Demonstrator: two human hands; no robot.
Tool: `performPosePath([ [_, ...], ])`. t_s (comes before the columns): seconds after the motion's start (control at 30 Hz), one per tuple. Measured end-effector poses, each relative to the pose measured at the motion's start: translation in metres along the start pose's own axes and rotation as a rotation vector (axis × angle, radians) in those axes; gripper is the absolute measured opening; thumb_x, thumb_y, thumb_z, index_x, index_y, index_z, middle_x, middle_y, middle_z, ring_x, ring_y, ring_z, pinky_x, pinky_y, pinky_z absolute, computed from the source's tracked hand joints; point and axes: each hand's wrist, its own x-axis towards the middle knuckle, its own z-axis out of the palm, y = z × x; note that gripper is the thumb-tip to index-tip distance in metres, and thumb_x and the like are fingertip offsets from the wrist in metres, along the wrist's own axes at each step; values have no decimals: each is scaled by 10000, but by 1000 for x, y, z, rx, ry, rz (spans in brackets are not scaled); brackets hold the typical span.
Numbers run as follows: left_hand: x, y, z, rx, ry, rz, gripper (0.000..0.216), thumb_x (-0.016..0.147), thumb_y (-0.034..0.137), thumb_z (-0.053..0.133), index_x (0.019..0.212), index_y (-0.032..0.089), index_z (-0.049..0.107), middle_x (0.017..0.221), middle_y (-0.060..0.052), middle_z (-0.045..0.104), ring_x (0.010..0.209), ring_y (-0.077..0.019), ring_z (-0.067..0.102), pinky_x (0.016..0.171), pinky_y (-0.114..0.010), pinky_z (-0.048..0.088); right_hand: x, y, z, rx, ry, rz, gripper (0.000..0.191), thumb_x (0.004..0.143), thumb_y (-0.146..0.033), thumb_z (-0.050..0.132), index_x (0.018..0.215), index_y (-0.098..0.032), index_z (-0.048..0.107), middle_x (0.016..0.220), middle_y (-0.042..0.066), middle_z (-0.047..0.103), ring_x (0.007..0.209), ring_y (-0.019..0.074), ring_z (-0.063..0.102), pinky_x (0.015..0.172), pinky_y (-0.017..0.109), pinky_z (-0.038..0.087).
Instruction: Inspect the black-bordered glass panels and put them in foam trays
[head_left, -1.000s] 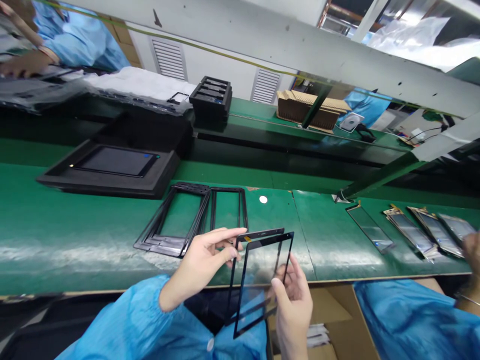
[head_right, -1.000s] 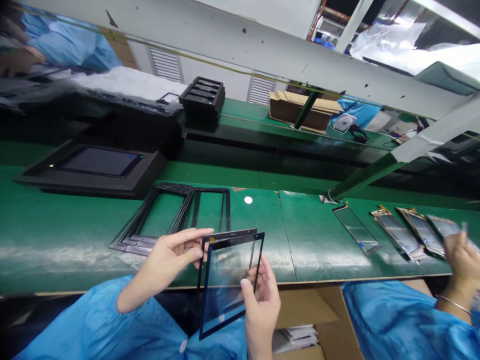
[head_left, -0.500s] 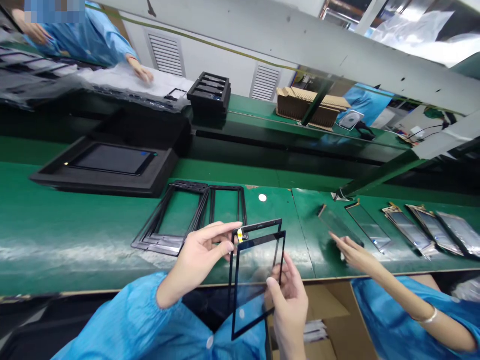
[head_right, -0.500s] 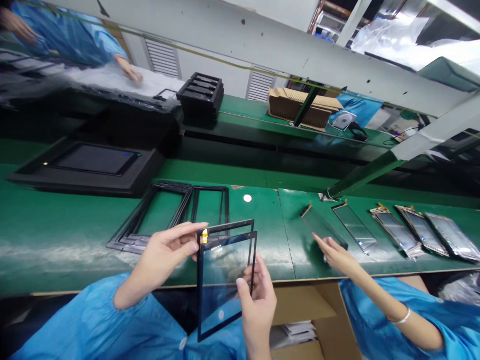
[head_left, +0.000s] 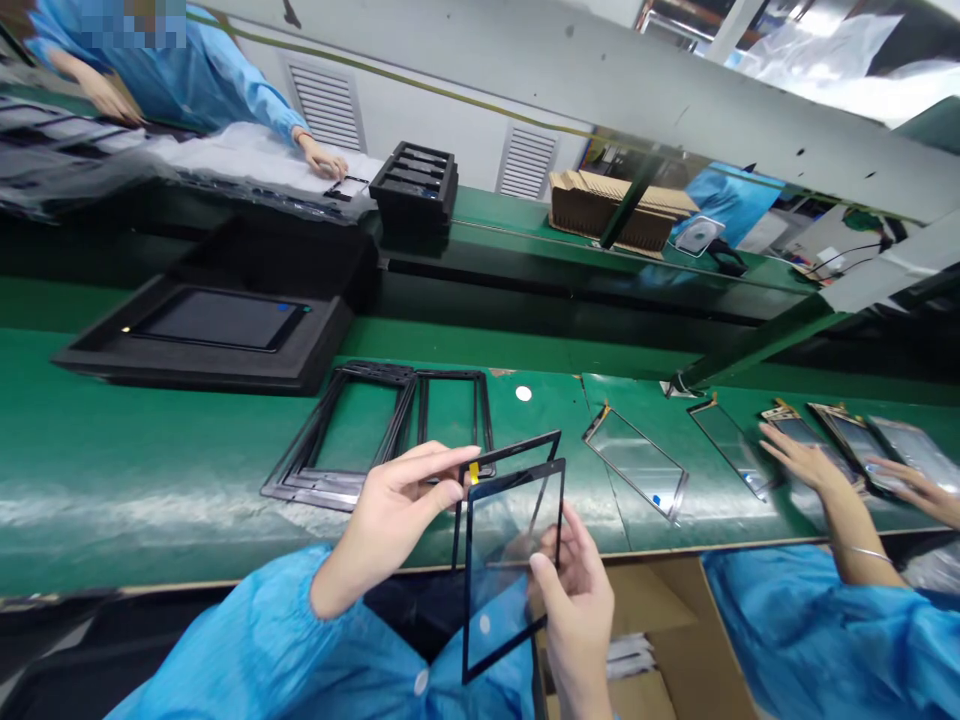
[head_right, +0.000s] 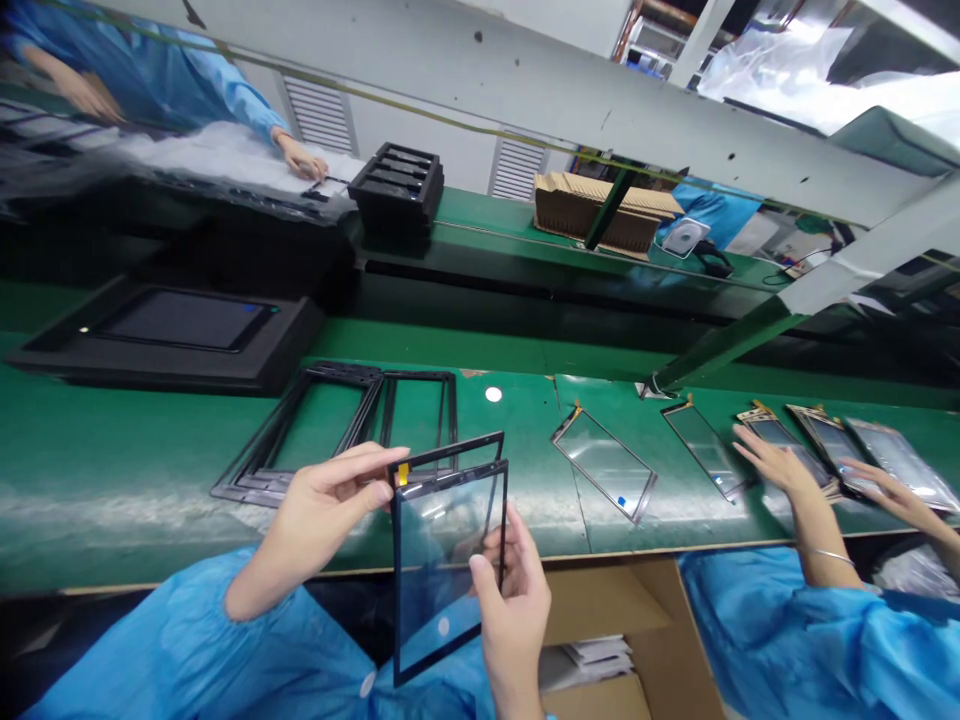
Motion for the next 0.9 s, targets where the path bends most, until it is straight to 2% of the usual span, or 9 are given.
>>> performPosePath([
  [0.1, -2, 0, -1, -8, -28, -11, 337, 894, 144, 783, 1138, 354, 880, 933, -25, 731, 777, -123, 695, 672, -165, 578, 0, -4, 4, 8, 55, -18, 651, 814, -355, 906, 1420, -213, 712, 958, 67, 773, 818, 196, 703, 644, 252, 580],
  [0.27, -4, -2, -2, 2, -50, -57, 335, 889, 163, 794, 1170, 326, 874, 878, -22, 688, 734, -136, 675, 633, -194, 591, 0, -11, 9, 8, 59, -30, 644, 798, -344, 908, 1402, -216, 722, 964, 56, 772, 835, 188, 708, 767, 289, 613],
  [0.47, -3, -3, -2, -32, -68, -95, 326, 886, 196, 809, 1189, 303, 868, 806, -19, 699, 666, -137, 671, 589, -211, 599, -2, -11, 10, -18, 45, -7, 640, 842, -340, 876, 1440, -200, 694, 973, 75, 761, 744, 175, 678, 629, 255, 584],
  [0.9, 0, -3, -5, -15, -28, -188, 350, 859, 262, 845, 1203, 197, 860, 755, -34, 734, 604, -137, 667, 568, -233, 609, -1, -16, 13, -63, 6, 32, 651, 865, -334, 861, 1475, -214, 667, 953, 51, 729, 748, 171, 674, 612, 254, 580],
])
